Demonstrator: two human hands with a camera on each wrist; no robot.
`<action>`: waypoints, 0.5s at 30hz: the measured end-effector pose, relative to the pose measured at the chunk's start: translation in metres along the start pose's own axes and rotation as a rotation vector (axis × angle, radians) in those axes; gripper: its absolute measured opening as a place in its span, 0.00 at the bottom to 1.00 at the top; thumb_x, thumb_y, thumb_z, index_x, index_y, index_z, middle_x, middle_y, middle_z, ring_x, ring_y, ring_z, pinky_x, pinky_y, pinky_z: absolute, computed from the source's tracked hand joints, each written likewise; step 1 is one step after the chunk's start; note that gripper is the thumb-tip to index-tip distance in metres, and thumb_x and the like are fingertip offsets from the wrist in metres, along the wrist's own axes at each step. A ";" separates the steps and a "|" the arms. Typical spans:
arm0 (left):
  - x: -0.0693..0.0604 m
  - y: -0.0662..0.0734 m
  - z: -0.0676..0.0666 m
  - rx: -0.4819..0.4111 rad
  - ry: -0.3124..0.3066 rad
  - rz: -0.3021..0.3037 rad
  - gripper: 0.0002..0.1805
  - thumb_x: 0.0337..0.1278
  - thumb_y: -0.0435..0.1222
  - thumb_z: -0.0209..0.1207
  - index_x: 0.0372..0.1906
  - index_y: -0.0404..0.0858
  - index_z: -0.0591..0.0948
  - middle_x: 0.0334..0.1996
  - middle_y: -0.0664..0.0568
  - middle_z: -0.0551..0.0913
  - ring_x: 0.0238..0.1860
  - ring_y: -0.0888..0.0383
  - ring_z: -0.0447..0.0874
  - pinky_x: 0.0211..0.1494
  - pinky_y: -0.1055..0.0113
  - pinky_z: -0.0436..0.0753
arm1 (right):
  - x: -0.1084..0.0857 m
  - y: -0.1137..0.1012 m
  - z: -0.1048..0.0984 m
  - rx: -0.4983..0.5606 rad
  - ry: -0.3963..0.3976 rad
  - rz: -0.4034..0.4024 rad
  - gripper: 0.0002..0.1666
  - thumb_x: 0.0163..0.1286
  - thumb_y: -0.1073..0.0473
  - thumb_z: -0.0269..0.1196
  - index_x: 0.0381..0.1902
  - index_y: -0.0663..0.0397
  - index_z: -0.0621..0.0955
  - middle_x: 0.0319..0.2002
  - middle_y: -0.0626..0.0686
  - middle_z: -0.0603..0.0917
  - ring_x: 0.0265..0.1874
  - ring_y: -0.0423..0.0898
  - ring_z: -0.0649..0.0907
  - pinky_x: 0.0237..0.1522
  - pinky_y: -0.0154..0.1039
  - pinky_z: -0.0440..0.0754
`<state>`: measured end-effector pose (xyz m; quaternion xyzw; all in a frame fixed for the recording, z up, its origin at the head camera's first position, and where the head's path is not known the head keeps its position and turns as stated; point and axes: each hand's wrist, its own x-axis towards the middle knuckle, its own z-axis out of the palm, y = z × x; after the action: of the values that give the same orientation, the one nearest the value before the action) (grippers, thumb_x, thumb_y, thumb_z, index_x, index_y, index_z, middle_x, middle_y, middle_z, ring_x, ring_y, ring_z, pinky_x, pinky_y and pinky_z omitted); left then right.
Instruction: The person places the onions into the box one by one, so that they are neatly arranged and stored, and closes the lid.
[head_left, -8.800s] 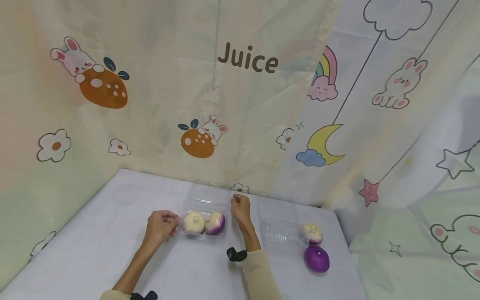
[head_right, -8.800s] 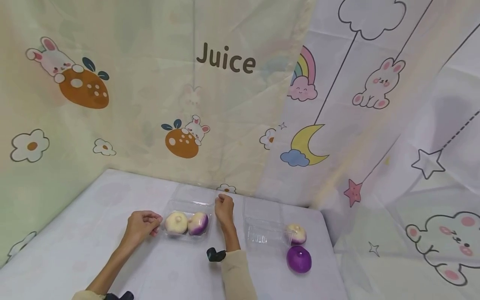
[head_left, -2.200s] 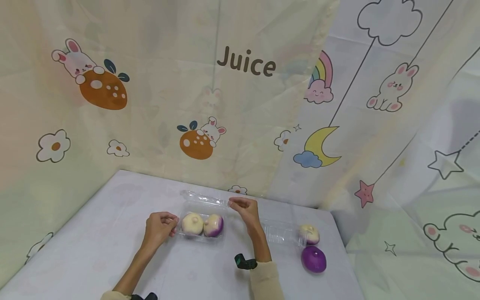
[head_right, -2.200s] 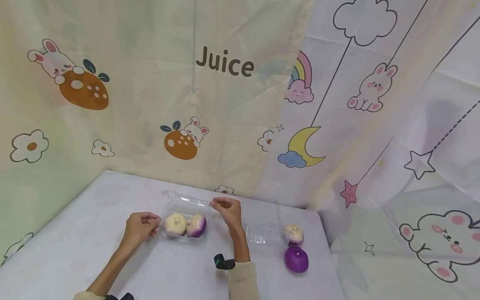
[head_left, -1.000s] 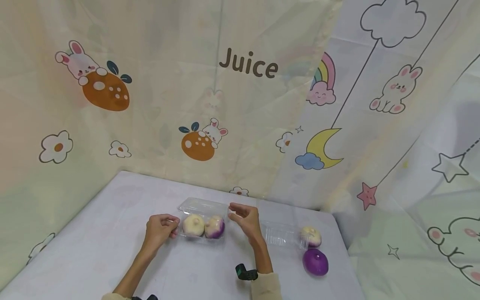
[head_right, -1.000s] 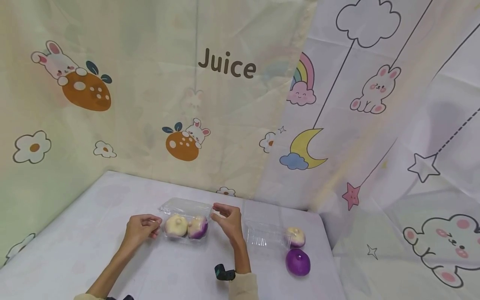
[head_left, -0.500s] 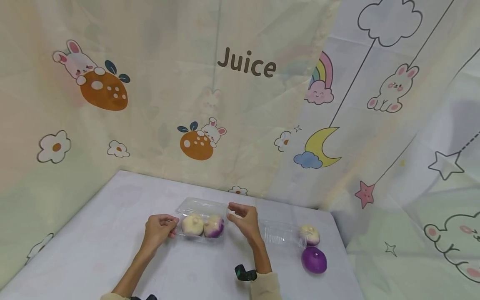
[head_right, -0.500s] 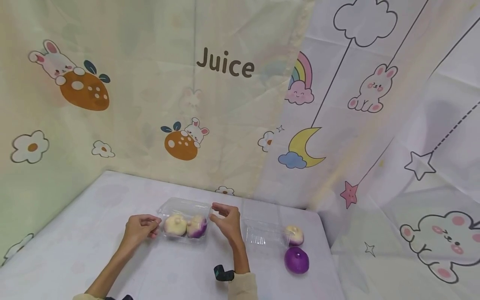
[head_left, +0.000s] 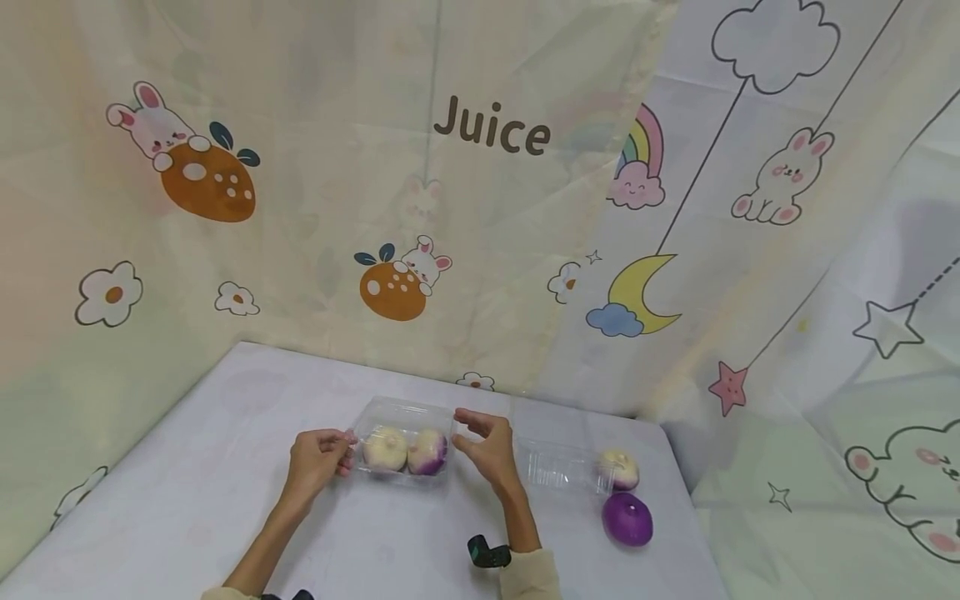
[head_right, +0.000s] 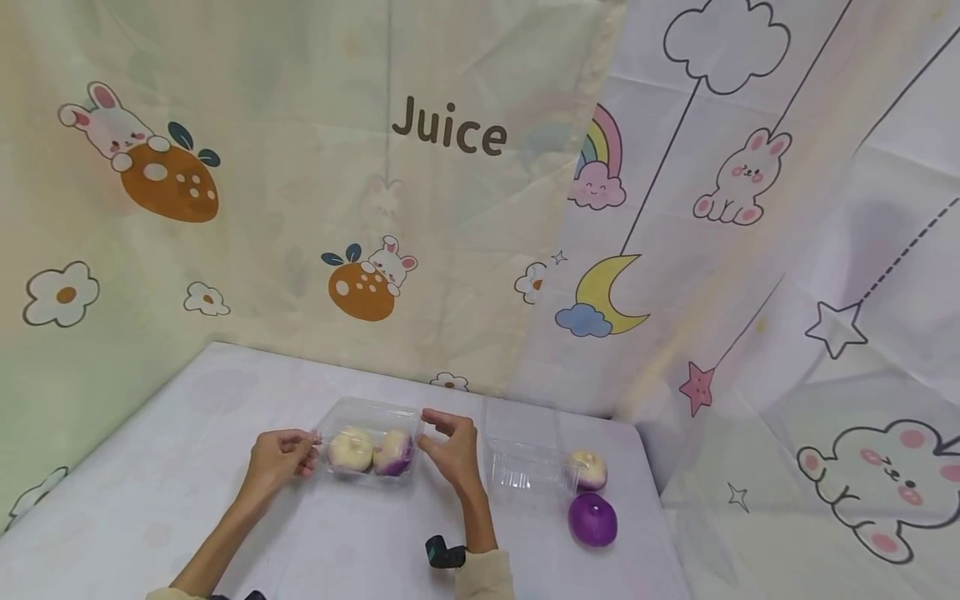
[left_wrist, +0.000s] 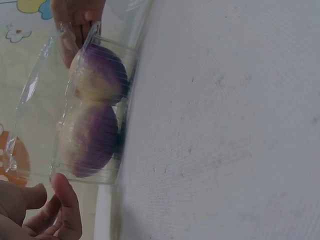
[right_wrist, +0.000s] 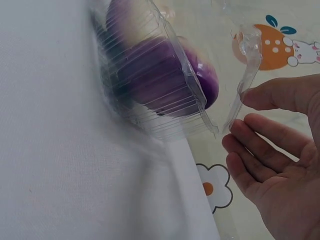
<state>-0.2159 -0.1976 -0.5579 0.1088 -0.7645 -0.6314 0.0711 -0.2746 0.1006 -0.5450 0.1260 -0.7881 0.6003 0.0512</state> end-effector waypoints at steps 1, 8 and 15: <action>0.000 0.000 -0.001 -0.002 -0.002 -0.002 0.16 0.83 0.34 0.59 0.47 0.20 0.87 0.30 0.39 0.91 0.24 0.60 0.89 0.28 0.70 0.91 | 0.000 0.000 0.001 -0.009 0.002 0.001 0.24 0.65 0.70 0.73 0.60 0.62 0.89 0.56 0.60 0.93 0.62 0.61 0.89 0.73 0.59 0.84; 0.000 0.001 -0.005 -0.041 -0.018 -0.056 0.40 0.89 0.56 0.44 0.49 0.20 0.86 0.29 0.44 0.91 0.25 0.58 0.90 0.30 0.67 0.93 | 0.001 0.001 0.003 -0.033 0.010 -0.004 0.25 0.64 0.71 0.73 0.60 0.60 0.89 0.56 0.58 0.93 0.63 0.59 0.90 0.74 0.57 0.84; -0.002 0.005 -0.006 -0.152 -0.039 -0.111 0.35 0.85 0.53 0.54 0.52 0.20 0.85 0.29 0.46 0.90 0.26 0.58 0.89 0.32 0.66 0.93 | 0.000 0.000 0.004 -0.037 0.013 0.001 0.26 0.64 0.71 0.72 0.61 0.63 0.88 0.57 0.58 0.93 0.63 0.60 0.89 0.74 0.59 0.83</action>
<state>-0.2130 -0.2025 -0.5522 0.1328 -0.7082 -0.6927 0.0292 -0.2744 0.0967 -0.5458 0.1209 -0.7987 0.5866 0.0582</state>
